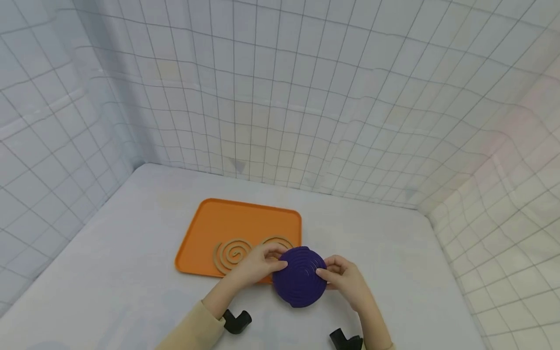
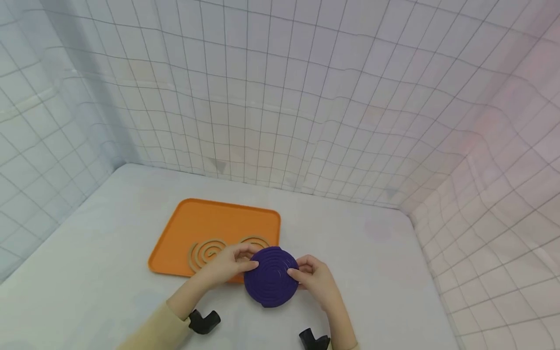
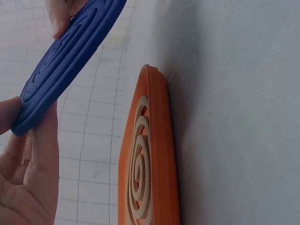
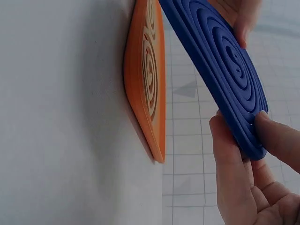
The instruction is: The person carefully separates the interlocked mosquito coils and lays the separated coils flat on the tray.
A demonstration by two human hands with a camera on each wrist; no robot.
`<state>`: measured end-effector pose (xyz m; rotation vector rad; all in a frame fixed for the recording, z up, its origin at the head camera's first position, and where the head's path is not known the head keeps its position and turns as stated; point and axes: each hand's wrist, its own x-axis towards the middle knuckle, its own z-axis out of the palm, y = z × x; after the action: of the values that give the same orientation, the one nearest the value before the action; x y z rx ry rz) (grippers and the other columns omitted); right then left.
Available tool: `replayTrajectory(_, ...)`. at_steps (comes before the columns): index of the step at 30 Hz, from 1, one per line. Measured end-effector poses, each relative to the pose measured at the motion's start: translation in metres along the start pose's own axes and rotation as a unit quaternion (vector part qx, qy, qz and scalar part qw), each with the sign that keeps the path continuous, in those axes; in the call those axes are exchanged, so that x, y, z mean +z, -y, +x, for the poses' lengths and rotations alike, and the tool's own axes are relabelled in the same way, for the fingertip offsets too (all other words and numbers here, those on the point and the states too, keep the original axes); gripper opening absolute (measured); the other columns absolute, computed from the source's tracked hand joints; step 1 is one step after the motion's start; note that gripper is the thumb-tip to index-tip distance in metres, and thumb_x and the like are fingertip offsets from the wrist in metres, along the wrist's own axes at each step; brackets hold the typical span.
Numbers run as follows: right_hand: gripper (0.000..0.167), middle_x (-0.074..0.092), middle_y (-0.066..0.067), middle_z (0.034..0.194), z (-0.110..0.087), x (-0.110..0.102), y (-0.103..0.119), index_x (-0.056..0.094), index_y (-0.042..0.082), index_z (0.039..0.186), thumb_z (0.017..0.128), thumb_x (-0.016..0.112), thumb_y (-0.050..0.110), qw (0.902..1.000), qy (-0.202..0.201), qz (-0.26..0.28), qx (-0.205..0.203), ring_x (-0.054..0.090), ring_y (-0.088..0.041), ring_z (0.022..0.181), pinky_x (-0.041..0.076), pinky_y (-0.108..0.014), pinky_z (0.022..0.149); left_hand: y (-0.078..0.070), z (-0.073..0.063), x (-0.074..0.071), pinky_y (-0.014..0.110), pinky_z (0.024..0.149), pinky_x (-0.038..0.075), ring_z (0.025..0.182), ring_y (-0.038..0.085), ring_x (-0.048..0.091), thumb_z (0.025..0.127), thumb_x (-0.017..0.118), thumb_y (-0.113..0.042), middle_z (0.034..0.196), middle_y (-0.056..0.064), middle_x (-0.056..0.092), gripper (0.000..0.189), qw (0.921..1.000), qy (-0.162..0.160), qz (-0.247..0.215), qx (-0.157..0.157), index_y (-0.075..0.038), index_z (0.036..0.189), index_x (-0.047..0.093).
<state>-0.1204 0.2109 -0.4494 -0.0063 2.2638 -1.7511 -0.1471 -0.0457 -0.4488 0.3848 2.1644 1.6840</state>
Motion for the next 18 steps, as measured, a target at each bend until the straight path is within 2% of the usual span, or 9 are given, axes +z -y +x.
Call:
replayTrajectory(5,0.028,0.069,-0.004,0.085,0.0,0.013,0.002,0.063,-0.006,0.102,0.086,0.075,0.014,0.9999,-0.001,-0.012,-0.012,0.067,-0.009,0.074,0.06,-0.028,0.066,0.004,-0.006,-0.004,0.03,0.078,0.055,0.097,0.018,0.065,0.094,0.068,-0.024,0.11,0.009,0.066,0.028,0.9998,-0.02,-0.002,-0.006,-0.006,0.114,0.065)
replayTrajectory(14,0.024,0.071,-0.008,0.086,0.001,0.027,0.002,0.063,-0.002,0.095,0.086,0.076,0.017,0.9976,0.029,-0.059,-0.022,0.068,-0.012,0.075,0.06,-0.028,0.066,0.009,-0.013,-0.016,0.029,0.078,0.054,0.092,0.014,0.064,0.093,0.068,-0.025,0.102,0.006,0.067,0.025,0.9997,-0.002,0.02,-0.014,-0.004,0.107,0.066)
replayTrajectory(18,0.022,0.071,-0.009,0.089,0.003,0.031,0.002,0.065,0.001,0.099,0.085,0.077,0.016,0.9964,0.012,-0.079,-0.03,0.068,-0.014,0.078,0.06,-0.029,0.067,0.008,-0.014,-0.018,0.028,0.075,0.054,0.087,0.013,0.064,0.091,0.071,-0.025,0.096,0.004,0.069,0.025,0.9996,0.001,0.023,-0.018,-0.005,0.104,0.068)
